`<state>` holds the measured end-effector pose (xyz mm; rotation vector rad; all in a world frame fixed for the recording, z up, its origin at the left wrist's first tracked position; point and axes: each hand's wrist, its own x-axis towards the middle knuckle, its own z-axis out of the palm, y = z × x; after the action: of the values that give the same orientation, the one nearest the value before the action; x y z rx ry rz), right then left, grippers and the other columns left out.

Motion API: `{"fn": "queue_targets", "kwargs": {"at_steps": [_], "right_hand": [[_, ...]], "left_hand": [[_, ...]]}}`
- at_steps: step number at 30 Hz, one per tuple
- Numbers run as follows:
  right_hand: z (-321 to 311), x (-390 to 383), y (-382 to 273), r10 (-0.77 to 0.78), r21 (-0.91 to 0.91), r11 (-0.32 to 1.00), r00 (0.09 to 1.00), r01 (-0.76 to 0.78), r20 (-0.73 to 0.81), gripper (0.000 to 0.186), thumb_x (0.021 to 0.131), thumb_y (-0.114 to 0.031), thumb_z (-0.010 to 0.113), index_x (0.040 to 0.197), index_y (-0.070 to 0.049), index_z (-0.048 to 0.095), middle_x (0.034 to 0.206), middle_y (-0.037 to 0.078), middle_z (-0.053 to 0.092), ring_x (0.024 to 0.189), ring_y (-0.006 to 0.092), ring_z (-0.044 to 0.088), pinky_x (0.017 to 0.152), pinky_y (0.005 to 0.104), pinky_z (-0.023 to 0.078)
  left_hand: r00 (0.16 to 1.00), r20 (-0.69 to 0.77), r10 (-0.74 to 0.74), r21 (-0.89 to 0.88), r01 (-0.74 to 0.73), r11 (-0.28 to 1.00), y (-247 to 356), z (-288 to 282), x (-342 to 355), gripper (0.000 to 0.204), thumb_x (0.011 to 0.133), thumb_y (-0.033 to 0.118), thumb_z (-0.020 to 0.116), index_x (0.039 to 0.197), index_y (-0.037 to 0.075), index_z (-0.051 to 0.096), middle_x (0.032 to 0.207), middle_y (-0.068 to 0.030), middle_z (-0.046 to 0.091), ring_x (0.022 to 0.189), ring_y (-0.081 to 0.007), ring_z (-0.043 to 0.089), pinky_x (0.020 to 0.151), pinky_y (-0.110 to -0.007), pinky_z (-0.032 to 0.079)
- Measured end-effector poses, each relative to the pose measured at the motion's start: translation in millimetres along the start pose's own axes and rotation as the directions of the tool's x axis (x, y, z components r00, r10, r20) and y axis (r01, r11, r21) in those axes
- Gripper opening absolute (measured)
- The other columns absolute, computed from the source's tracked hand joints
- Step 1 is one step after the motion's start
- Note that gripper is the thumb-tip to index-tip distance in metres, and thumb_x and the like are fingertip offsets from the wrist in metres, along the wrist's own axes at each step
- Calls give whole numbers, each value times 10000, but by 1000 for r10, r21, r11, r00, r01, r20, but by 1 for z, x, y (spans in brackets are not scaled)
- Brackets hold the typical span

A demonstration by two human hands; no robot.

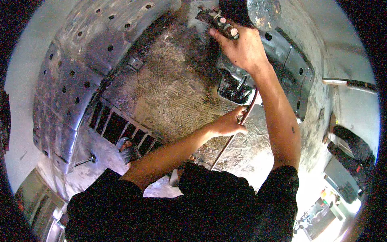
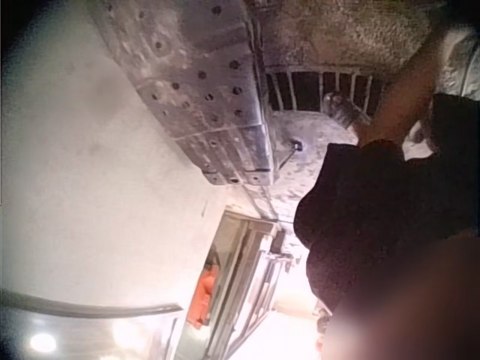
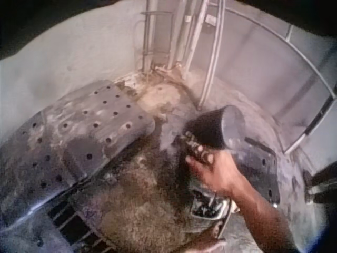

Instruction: The person pours black paint from a bucket into a spray gun cup, then walks to a metal part on the floor and spray paints it. They repeatedly adjust the spray gun and continue applying paint to the part.

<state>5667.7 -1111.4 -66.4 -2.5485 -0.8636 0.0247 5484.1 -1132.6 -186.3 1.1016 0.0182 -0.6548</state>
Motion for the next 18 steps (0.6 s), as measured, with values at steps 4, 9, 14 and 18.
{"fn": "queue_targets", "kwargs": {"at_steps": [4,9,14,18], "right_hand": [[3,11,14,22,-31,999,1000,-22,3,441,898,-409,691,1180,-71,683,801,236,688,795,420,689,733,459,556],[6,19,12,-51,4,999,994,51,-94,414,899,-388,705,1163,-71,686,859,217,696,795,391,674,743,435,537],[8,13,-2,4,20,1000,999,-3,-37,452,876,-391,727,1161,-43,685,899,248,699,856,410,697,761,462,552],[9,0,-18,-10,81,997,997,15,-71,551,835,-463,767,1151,-16,699,855,264,692,806,401,712,725,433,557]], "left_hand": [[999,-25,-23,55,25,998,7,-5,-2,837,750,220,783,1433,-39,374,1372,-220,544,1239,-293,536,1039,-372,429],[999,-27,-28,71,30,997,15,-13,-6,811,750,241,788,1408,-41,406,1336,-221,571,1196,-294,569,1026,-368,440],[996,-81,-22,42,26,999,10,-16,-13,745,768,237,777,1381,-34,450,1296,-215,599,1158,-289,593,1001,-367,457],[997,-73,-21,59,25,998,-3,-16,-12,617,833,203,746,1352,-20,499,1215,-175,637,1093,-247,611,973,-370,475]]}}
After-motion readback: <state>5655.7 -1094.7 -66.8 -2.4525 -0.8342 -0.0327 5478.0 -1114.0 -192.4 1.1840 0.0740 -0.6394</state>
